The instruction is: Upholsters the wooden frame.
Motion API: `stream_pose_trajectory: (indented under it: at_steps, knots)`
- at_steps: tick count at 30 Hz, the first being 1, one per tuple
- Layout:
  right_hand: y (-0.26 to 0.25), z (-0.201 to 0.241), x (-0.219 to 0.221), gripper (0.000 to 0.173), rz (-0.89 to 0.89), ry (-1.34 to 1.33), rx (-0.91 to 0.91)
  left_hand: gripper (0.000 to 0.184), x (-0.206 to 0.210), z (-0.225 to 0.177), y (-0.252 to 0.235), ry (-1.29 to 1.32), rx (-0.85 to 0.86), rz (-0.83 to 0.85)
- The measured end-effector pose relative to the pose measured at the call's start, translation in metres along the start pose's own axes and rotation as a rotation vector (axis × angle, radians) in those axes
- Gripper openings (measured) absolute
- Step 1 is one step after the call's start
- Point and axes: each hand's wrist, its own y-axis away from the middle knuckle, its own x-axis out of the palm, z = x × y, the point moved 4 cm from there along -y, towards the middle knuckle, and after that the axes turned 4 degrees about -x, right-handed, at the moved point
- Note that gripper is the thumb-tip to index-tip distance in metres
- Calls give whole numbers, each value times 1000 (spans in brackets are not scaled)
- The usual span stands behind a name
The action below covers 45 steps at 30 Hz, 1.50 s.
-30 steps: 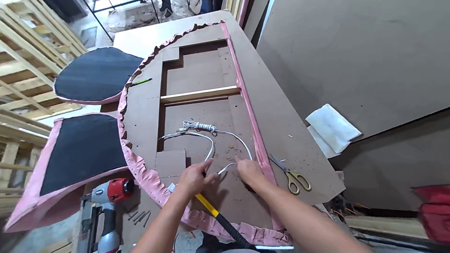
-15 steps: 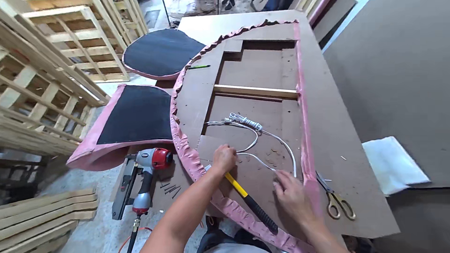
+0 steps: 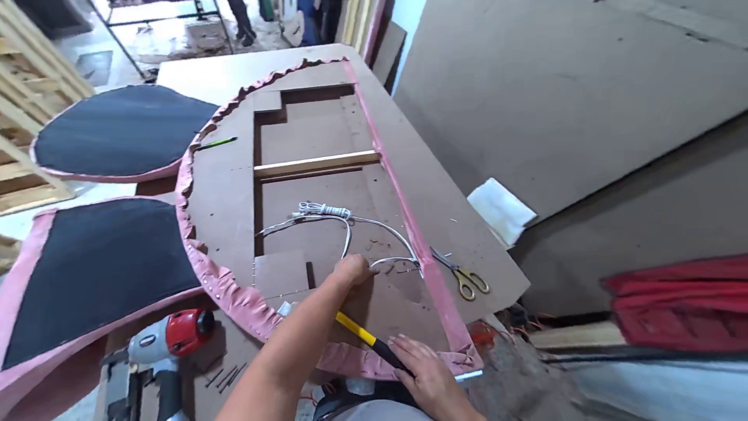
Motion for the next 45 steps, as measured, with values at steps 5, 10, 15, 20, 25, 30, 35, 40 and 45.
stream_pose_trajectory:
  at_steps: [5, 10, 15, 20, 25, 30, 35, 40, 45]
  knots:
    - [26, -13, 2, 36, -136, -20, 30, 44, -7, 0, -9, -88, 29, -1]
    - [35, -23, -3, 34, -156, -120, 62, 19, -32, 29, 35, -515, -24, 65]
    - [25, -25, -16, 33, -135, -150, 59, 16, -26, 47, 58, -844, 18, 193]
    - [8, -30, -27, 35, -75, -197, 64, 17, -46, 58, 47, -681, 68, 302]
    - [-5, -33, -29, 32, -41, -228, 15, 14, -49, 55, 59, -631, 15, 306]
    - [-11, -38, -34, 31, -32, -270, 32, 41, -83, 59, 35, -204, -53, -247]
    - [-9, -43, -42, 29, -62, -283, 59, 47, -61, 50, -6, -182, -79, -322]
    - [10, -57, -48, 28, -117, -336, 155, 36, -44, 51, 0, -376, 22, -234]
    - [31, -67, -44, 28, -181, -351, 203, 47, -39, 59, 22, -506, 64, -115]
